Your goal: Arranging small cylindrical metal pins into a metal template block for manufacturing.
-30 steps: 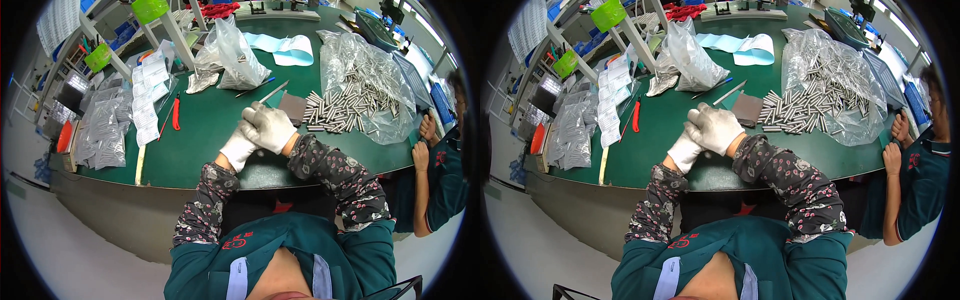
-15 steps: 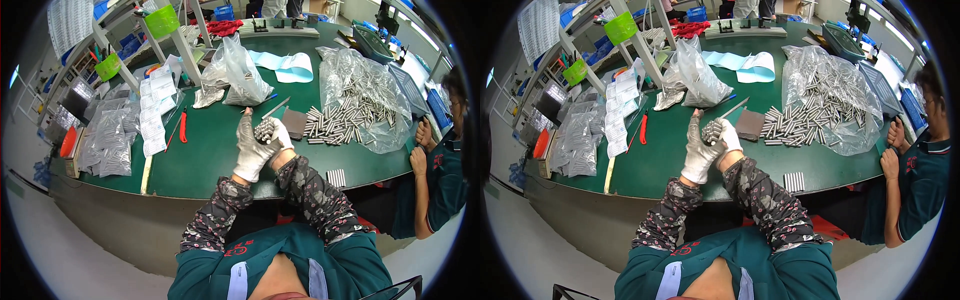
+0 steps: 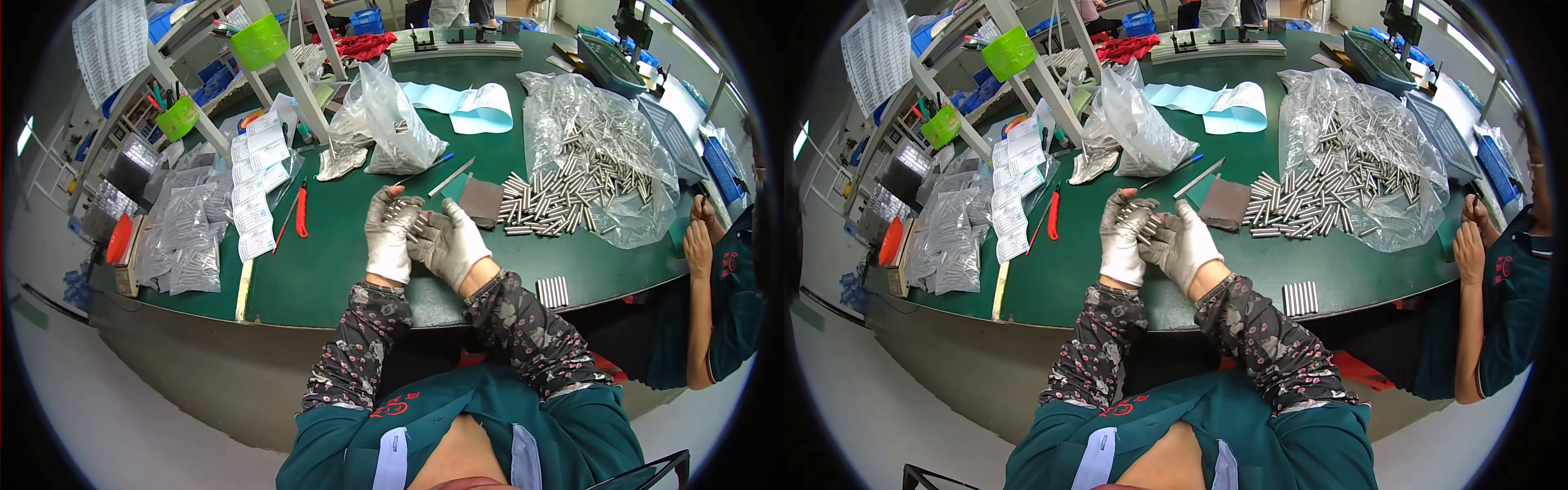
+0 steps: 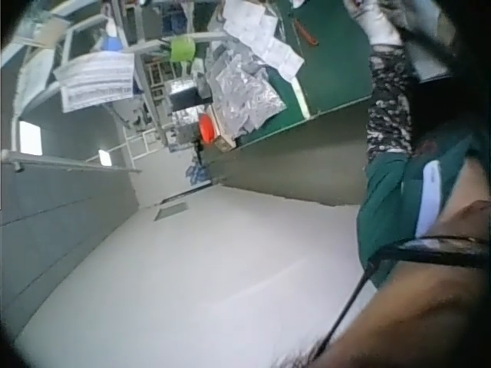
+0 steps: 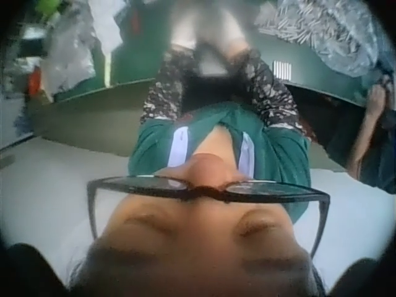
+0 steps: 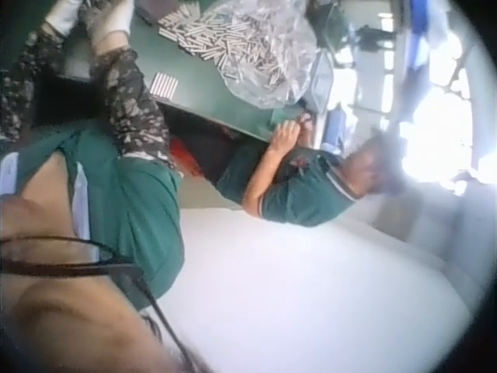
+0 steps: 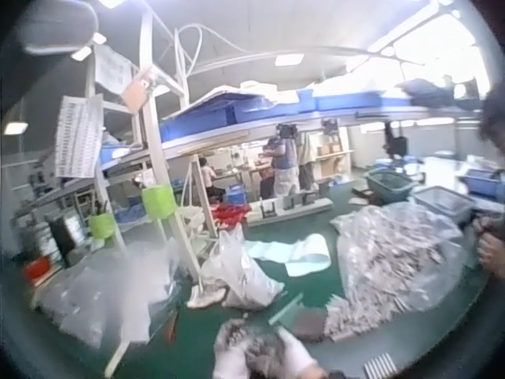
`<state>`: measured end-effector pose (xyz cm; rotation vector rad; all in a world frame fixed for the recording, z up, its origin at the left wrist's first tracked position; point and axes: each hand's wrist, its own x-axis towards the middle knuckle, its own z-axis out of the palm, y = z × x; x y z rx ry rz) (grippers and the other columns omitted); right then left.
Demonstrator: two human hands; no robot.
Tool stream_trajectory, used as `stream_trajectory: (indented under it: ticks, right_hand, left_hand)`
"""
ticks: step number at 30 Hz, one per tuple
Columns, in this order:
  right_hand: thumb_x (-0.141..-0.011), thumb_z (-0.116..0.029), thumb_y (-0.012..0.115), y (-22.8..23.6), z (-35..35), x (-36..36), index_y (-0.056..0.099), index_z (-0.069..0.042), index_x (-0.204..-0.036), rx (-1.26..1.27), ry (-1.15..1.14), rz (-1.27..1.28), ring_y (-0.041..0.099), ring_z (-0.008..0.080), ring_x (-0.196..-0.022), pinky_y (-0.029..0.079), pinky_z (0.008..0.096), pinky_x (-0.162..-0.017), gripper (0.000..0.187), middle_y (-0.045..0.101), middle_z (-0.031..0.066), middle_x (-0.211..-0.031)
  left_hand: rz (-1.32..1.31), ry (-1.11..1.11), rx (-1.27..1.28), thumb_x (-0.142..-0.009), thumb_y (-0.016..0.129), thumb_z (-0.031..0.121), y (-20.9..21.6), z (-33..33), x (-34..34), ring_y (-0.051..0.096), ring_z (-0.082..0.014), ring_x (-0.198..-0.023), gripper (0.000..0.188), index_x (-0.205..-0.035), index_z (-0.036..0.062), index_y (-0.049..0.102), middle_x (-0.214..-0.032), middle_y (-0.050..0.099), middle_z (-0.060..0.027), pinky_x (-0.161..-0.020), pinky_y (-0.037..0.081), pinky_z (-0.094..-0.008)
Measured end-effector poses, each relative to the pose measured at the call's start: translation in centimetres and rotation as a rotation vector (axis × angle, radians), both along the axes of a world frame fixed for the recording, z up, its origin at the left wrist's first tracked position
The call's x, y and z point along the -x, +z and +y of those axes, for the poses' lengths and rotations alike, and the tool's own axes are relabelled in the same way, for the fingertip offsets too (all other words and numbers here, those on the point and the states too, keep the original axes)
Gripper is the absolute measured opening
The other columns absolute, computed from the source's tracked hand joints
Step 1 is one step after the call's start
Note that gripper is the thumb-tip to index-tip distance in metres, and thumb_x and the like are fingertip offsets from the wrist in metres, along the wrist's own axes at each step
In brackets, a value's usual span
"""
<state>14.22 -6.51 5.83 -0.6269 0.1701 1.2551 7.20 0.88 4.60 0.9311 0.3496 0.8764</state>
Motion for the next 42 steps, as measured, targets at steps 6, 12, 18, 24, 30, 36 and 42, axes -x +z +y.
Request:
stream_trajectory:
  ticks: [6, 12, 18, 24, 30, 36, 42]
  right_hand:
    - [-0.096, -0.039, 0.039, -1.8, 0.5, -0.2, 0.05, -0.006, -0.12, -0.124, -0.013, 0.076, 0.055, 0.0275, -0.107, 0.043, 0.0454, -0.094, 0.043, 0.057, 0.0134, -0.117]
    - [-0.095, -0.028, 0.046, -4.1, 0.3, 0.3, 0.059, -0.009, -0.108, -0.145, -0.055, 0.163, 0.059, 0.0235, -0.101, 0.045, 0.0415, -0.094, 0.027, 0.063, 0.0082, -0.109]
    - [-0.095, -0.028, 0.045, -3.1, 0.0, 0.8, 0.058, -0.009, -0.11, -0.086, -0.056, 0.084, 0.059, 0.0219, -0.102, 0.046, 0.0403, -0.093, 0.027, 0.063, 0.0072, -0.109]
    - [-0.095, -0.027, 0.047, -3.5, 0.2, 1.0, 0.06, -0.009, -0.107, -0.073, -0.065, 0.048, 0.061, 0.0193, -0.096, 0.049, 0.0363, -0.089, 0.026, 0.064, 0.0055, -0.107]
    - [-0.095, -0.028, 0.048, -4.2, 0.3, 1.0, 0.061, -0.01, -0.1, -0.12, -0.029, -0.026, 0.062, 0.0161, -0.087, 0.051, 0.0325, -0.08, 0.024, 0.066, 0.0018, -0.097]
    - [-0.094, -0.027, 0.049, -4.5, 0.0, 0.7, 0.062, -0.01, -0.099, -0.123, -0.03, -0.052, 0.063, 0.0159, -0.086, 0.051, 0.0316, -0.078, 0.022, 0.066, 0.0021, -0.095]
    - [-0.094, -0.025, 0.049, -4.1, -0.3, 0.8, 0.06, -0.009, -0.103, -0.101, -0.016, -0.052, 0.062, 0.0153, -0.089, 0.05, 0.0314, -0.08, 0.022, 0.065, 0.0019, -0.098]
  left_hand:
    - [0.262, 0.155, -1.401, -0.065, 0.074, 0.016, -1.4, 1.4, -0.1, 0.062, -0.0194, -0.082, 0.068, -0.127, 0.0162, 0.047, -0.085, 0.062, 0.0015, -0.109, 0.021, -0.0479]
    - [0.383, 0.12, -1.569, -0.066, 0.077, 0.025, -3.5, 2.1, 0.6, 0.062, -0.0146, -0.086, 0.099, -0.145, 0.0128, 0.018, -0.085, 0.064, 0.0045, -0.109, 0.019, -0.047]
    - [0.367, 0.089, -1.505, -0.063, 0.081, 0.02, -4.1, 2.1, 0.8, 0.061, -0.0135, -0.086, 0.117, -0.146, 0.0124, -0.001, -0.09, 0.061, 0.0029, -0.105, 0.03, -0.0377]
    - [0.334, -0.056, -1.25, -0.063, 0.082, 0.011, -6.1, 2.8, 0.6, 0.057, -0.0119, -0.086, 0.118, -0.146, 0.0168, -0.002, -0.099, 0.056, -0.0001, -0.089, 0.044, -0.0285]
    - [0.467, -0.077, -1.206, -0.061, 0.08, 0.035, -8.1, 3.9, 0.0, 0.06, -0.0132, -0.093, 0.122, -0.146, 0.0164, -0.005, -0.093, 0.062, 0.0053, -0.109, 0.015, -0.0525]
    - [0.368, 0.064, -1.333, -0.063, 0.079, 0.031, -6.3, 2.7, 0.1, 0.062, -0.0136, -0.088, 0.119, -0.147, 0.0166, -0.004, -0.09, 0.062, 0.0054, -0.109, 0.015, -0.0531]
    - [0.394, 0.095, -1.482, -0.063, 0.079, 0.016, -4.7, 2.2, 0.7, 0.06, -0.0132, -0.084, 0.118, -0.146, 0.0127, -0.005, -0.092, 0.059, 0.003, -0.104, 0.028, -0.0363]
